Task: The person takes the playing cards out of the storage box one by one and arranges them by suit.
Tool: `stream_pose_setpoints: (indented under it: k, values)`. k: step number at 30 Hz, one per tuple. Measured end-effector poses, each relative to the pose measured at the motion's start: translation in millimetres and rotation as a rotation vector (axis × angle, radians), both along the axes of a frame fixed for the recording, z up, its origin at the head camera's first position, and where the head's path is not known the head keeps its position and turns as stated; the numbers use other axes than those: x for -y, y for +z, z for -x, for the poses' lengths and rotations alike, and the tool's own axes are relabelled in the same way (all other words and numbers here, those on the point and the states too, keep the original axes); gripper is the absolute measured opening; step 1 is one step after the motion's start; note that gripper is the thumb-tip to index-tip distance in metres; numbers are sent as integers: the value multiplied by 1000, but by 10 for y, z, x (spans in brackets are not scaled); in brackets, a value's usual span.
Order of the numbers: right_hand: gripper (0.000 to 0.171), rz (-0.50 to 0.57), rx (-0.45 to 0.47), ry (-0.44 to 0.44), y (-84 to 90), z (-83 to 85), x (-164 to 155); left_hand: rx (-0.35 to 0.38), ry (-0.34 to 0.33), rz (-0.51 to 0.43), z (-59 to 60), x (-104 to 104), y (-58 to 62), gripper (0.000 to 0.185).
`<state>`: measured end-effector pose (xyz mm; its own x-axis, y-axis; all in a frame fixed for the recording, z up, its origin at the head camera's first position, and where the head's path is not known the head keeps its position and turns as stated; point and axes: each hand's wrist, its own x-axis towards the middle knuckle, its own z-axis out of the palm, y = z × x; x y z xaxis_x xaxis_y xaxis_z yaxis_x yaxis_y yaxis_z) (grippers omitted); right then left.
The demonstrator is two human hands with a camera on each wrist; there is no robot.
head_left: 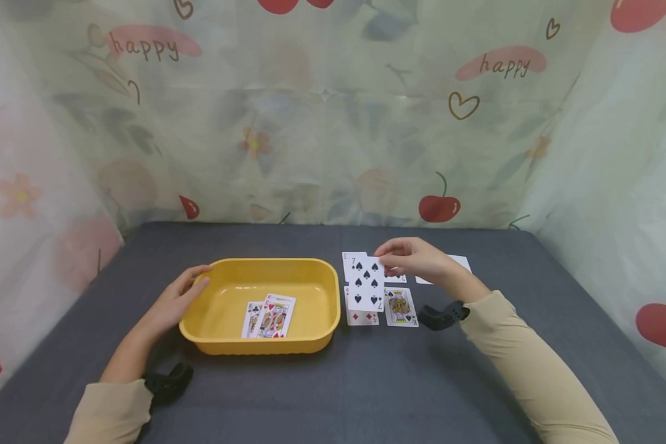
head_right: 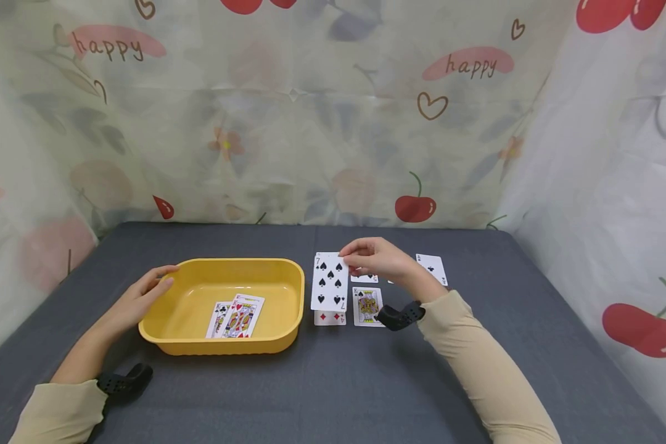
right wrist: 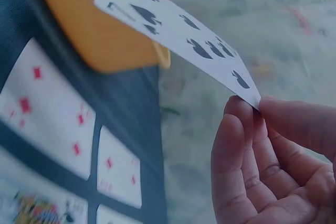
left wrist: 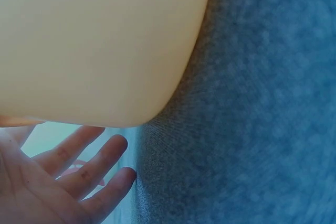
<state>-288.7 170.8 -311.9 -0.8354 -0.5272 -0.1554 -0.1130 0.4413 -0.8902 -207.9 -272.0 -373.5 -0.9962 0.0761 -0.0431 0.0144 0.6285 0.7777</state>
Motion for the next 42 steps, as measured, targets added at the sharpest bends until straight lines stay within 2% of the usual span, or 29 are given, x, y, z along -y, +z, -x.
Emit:
stream_pose_setpoints:
  k: [10, 21, 32, 42]
  values:
    - [32, -77, 50, 25, -274, -14, -477, -3, -6, -9, -7, 13, -5, 60]
    - [25, -87, 137, 222, -498, -95, -697, -10, -3, -2, -8, 6, 1, 59]
    - [24, -149, 209, 254, -557, -191, -714, -5, 0, 11, 4, 4, -3, 60]
    - [23, -226, 132, 286, -568, -244, -674, -6, -2, 13, 3, 3, 0, 60]
